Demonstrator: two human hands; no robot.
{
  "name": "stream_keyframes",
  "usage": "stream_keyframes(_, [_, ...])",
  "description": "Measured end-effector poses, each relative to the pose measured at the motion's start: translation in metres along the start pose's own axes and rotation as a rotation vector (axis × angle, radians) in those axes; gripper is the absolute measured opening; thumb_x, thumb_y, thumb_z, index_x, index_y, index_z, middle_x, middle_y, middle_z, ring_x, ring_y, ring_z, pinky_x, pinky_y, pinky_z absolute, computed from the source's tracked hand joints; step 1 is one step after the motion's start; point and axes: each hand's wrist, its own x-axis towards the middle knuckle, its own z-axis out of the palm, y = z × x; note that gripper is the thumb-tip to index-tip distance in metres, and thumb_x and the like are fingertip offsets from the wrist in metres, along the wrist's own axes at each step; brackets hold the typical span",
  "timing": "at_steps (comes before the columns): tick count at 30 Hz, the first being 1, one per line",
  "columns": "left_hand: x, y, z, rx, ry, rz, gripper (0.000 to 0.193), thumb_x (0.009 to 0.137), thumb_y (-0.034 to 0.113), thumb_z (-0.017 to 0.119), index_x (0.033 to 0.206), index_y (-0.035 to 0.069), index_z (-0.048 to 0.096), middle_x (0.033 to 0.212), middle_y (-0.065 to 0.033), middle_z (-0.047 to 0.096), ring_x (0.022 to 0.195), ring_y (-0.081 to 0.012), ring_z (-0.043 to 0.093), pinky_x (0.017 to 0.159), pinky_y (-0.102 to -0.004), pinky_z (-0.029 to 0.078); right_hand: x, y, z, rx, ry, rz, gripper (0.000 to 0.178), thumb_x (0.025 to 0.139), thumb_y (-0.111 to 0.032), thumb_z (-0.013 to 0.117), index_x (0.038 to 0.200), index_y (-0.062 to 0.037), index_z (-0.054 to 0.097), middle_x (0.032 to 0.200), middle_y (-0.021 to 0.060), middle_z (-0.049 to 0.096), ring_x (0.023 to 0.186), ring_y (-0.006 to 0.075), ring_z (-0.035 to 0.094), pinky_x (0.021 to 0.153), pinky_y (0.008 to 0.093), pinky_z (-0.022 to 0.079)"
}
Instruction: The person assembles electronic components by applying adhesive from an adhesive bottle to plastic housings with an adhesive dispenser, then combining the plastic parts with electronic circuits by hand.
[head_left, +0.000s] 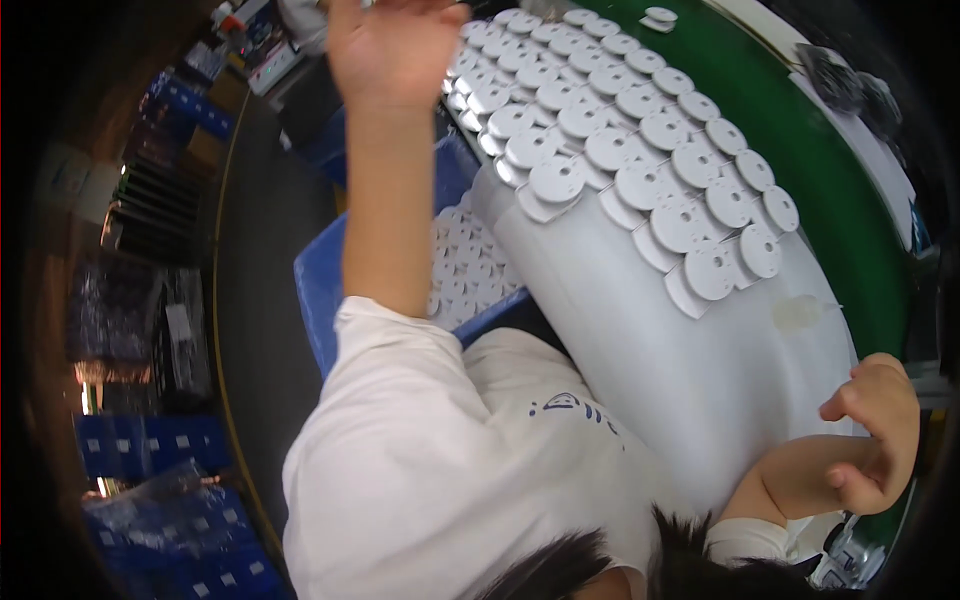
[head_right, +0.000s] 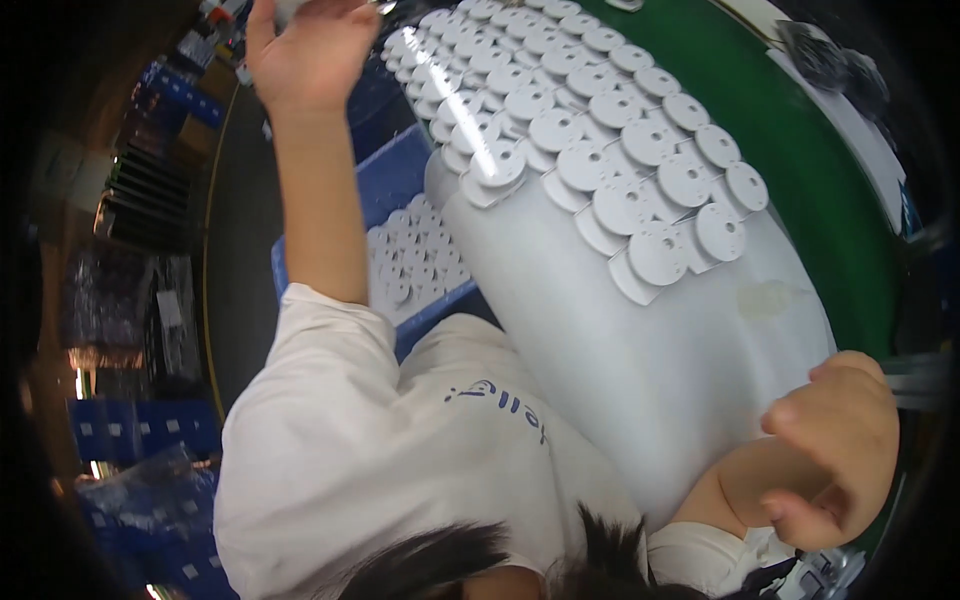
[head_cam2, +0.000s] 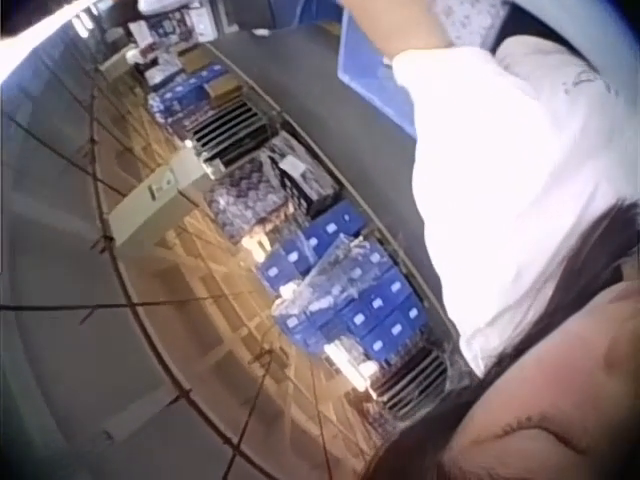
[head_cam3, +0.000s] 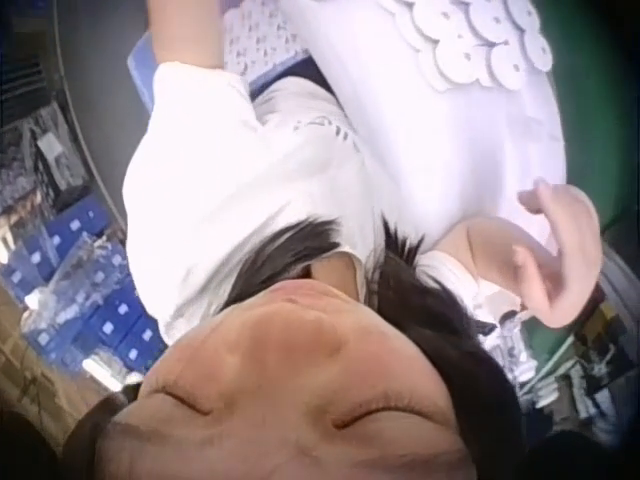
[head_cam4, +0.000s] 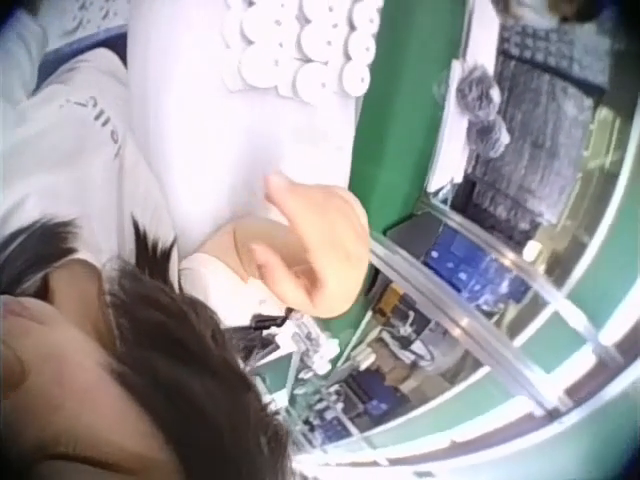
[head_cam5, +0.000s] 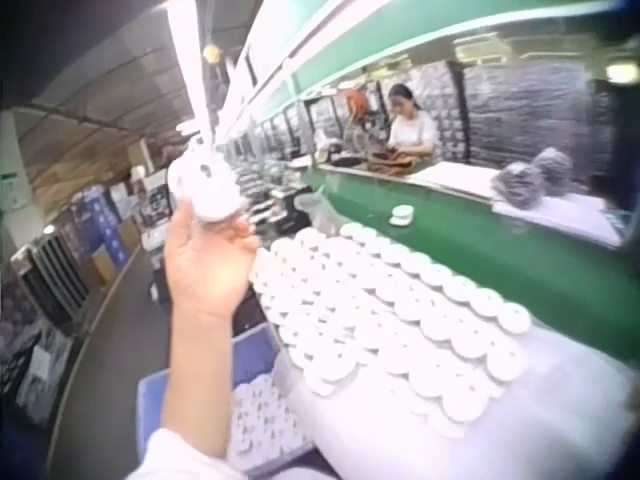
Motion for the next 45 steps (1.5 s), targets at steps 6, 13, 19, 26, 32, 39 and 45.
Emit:
stream_keyframes(6, [-0.174, 0.089, -0.025, 1.684, 1.099, 0.728, 0.025, 0.07, 0.017, 0.061, 0.092, 0.007, 0.055, 0.077, 0.0032, 0.053, 0.066, -0.0033, 0.045, 0.053, -0.0165, 0.031, 0.005, 0.015, 0.002, 0.056, -0.229, 0.036, 0.05, 0.06, -0.029, 0.054, 0.102, -0.0017, 0.049, 0.071, 0.0068, 0.053, 0.06, 0.018, 0.047, 0.061, 0.0346, 0.034])
stream_keyframes(13, [-0.436, 0.084, -0.098, 2.293, 1.432, -0.72, 0.054, 0.049, 0.022, 0.072, 0.096, 0.0, 0.055, 0.088, -0.0128, 0.051, 0.086, -0.021, 0.05, 0.075, -0.0305, 0.04, 0.003, 0.029, 0.012, 0.146, -0.14, 0.054, 0.054, 0.062, -0.03, 0.053, 0.106, 0.0006, 0.047, 0.069, 0.0082, 0.051, 0.053, 0.0183, 0.047, 0.058, 0.034, 0.033])
stream_keyframes(19, [-0.477, 0.022, -0.101, 2.149, 1.22, -1.368, 0.059, 0.05, 0.028, 0.07, 0.099, 0.002, 0.052, 0.094, -0.0162, 0.046, 0.094, -0.0286, 0.047, 0.078, -0.036, 0.04, 0.014, 0.009, 0.004, 0.22, -0.265, -0.006, 0.052, 0.067, -0.034, 0.053, 0.109, -0.0041, 0.046, 0.069, 0.005, 0.051, 0.056, 0.0159, 0.047, 0.063, 0.0353, 0.034])
stream_keyframes(26, [-0.481, 0.002, -0.135, 2.031, 1.154, -1.603, 0.058, 0.058, 0.027, 0.066, 0.104, 0.002, 0.043, 0.102, -0.0151, 0.043, 0.096, -0.0296, 0.045, 0.08, -0.0369, 0.04, 0.029, -0.012, -0.011, 0.084, -0.334, 0.074, 0.058, 0.068, -0.035, 0.051, 0.118, -0.0075, 0.038, 0.068, 0.0051, 0.047, 0.06, 0.0158, 0.044, 0.068, 0.0389, 0.028])
stream_keyframes(32, [-0.486, -0.004, -0.167, 2.05, 1.2, -1.459, 0.059, 0.061, 0.025, 0.066, 0.108, 0.003, 0.039, 0.102, -0.0159, 0.042, 0.097, -0.0307, 0.044, 0.08, -0.0373, 0.039, 0.047, -0.019, 0.008, 0.109, -0.438, 0.191, 0.062, 0.063, -0.03, 0.054, 0.118, -0.0059, 0.038, 0.065, 0.0085, 0.05, 0.057, 0.0183, 0.046, 0.064, 0.0387, 0.032])
stream_keyframes(39, [-0.488, -0.008, -0.186, 2.023, 1.319, -1.402, 0.058, 0.061, 0.023, 0.065, 0.109, 0.004, 0.04, 0.106, -0.0138, 0.042, 0.097, -0.0291, 0.045, 0.078, -0.038, 0.04, 0.045, -0.013, 0.017, 0.197, -0.388, 0.309, 0.059, 0.06, -0.021, 0.049, 0.115, -0.0007, 0.041, 0.062, 0.0095, 0.049, 0.055, 0.0182, 0.045, 0.065, 0.036, 0.032])
stream_keyframes(45, [-0.489, -0.009, -0.196, 2.11, 1.351, -1.528, 0.054, 0.06, 0.022, 0.066, 0.108, 0.009, 0.042, 0.103, -0.0115, 0.044, 0.096, -0.0262, 0.046, 0.076, -0.0373, 0.042, 0.036, -0.02, 0.028, 0.17, -0.219, 0.459, 0.054, 0.066, -0.027, 0.051, 0.112, -0.0005, 0.042, 0.067, 0.0097, 0.048, 0.059, 0.0166, 0.044, 0.069, 0.0368, 0.031])
